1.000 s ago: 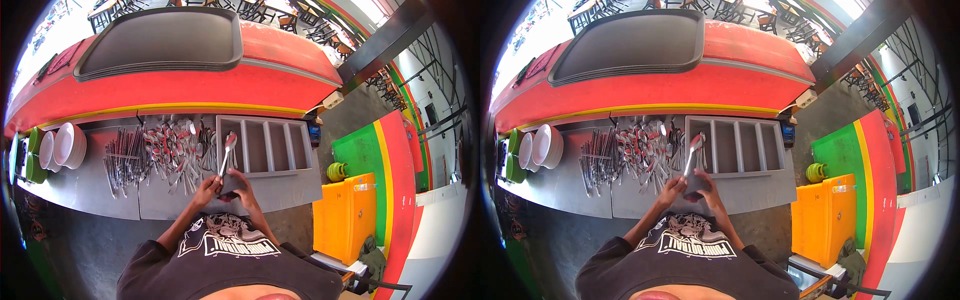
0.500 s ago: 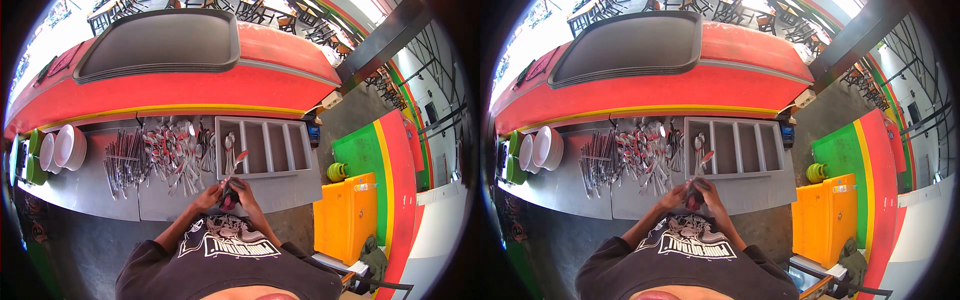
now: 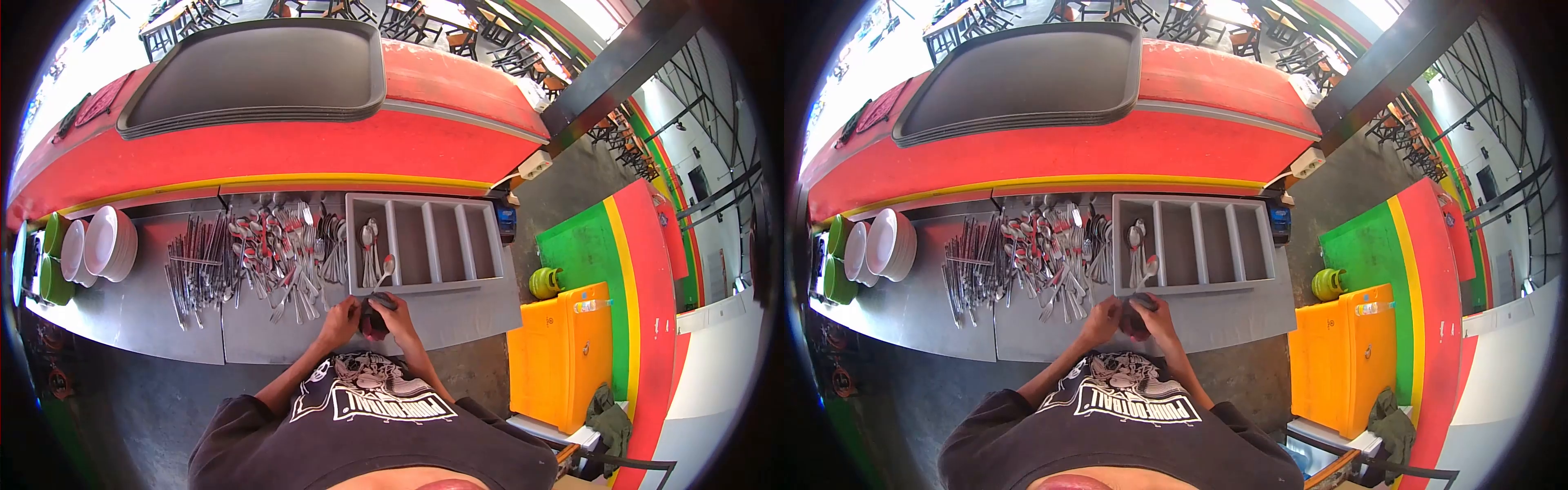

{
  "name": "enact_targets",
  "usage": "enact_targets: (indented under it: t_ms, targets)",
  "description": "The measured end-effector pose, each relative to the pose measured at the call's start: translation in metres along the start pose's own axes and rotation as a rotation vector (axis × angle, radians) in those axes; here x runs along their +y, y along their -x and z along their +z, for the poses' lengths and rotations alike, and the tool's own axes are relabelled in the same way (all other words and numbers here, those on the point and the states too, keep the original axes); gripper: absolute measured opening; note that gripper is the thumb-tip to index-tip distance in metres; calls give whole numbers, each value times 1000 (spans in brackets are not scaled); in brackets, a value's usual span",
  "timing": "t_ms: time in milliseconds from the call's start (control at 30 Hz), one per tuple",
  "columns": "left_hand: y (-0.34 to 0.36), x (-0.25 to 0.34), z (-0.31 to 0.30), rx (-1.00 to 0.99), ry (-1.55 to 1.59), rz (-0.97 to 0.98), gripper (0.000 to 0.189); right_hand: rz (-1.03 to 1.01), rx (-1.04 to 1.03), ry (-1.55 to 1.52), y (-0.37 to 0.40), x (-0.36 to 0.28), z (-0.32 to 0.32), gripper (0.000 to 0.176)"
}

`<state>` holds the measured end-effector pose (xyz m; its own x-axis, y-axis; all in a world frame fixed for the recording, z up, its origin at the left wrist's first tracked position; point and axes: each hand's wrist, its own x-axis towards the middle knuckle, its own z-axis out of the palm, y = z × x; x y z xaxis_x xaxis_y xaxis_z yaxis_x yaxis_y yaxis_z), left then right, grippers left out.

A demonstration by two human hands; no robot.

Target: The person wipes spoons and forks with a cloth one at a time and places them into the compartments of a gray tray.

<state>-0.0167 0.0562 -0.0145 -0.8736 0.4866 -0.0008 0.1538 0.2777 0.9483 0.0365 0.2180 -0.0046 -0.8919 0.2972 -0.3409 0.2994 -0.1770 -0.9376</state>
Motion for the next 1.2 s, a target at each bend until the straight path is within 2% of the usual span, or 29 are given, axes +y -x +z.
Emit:
enact_targets:
  t_ms: [100,200,300,400,600,700,800,900,1000,1100,1200]
  targets:
    - [2,15,-4,67,0,36,9,-118,26,11,-8,11,2,27]
    - [1,15,-5,90,-32,11,9,-123,20,45,-9,10,3,29]
    - [0,15,-6,101,-97,41,10,-22,-17,25,-8,6,0,29]
    - [2,26,-10,79,-256,69,11,-76,-46,50,-10,13,-3,28]
    - [-1,11,-3,-4,-321,103,14,60,-55,-58,-9,22,-9,30]
    - [-4,13,-1,-30,-323,158,20,108,-34,-71,2,0,-7,30]
    - [-6,17,2,-42,-322,167,30,41,2,-28,0,9,-12,29]
    - [-6,25,1,-73,-282,100,36,140,0,-78,7,1,-16,29]
    - [-6,21,2,-37,-252,154,40,21,44,-27,5,15,-19,28]
    - [-5,13,0,-14,-191,104,33,50,65,-77,10,14,-20,27]
    - [-5,10,-7,95,-99,88,25,50,112,-84,10,18,-18,27]
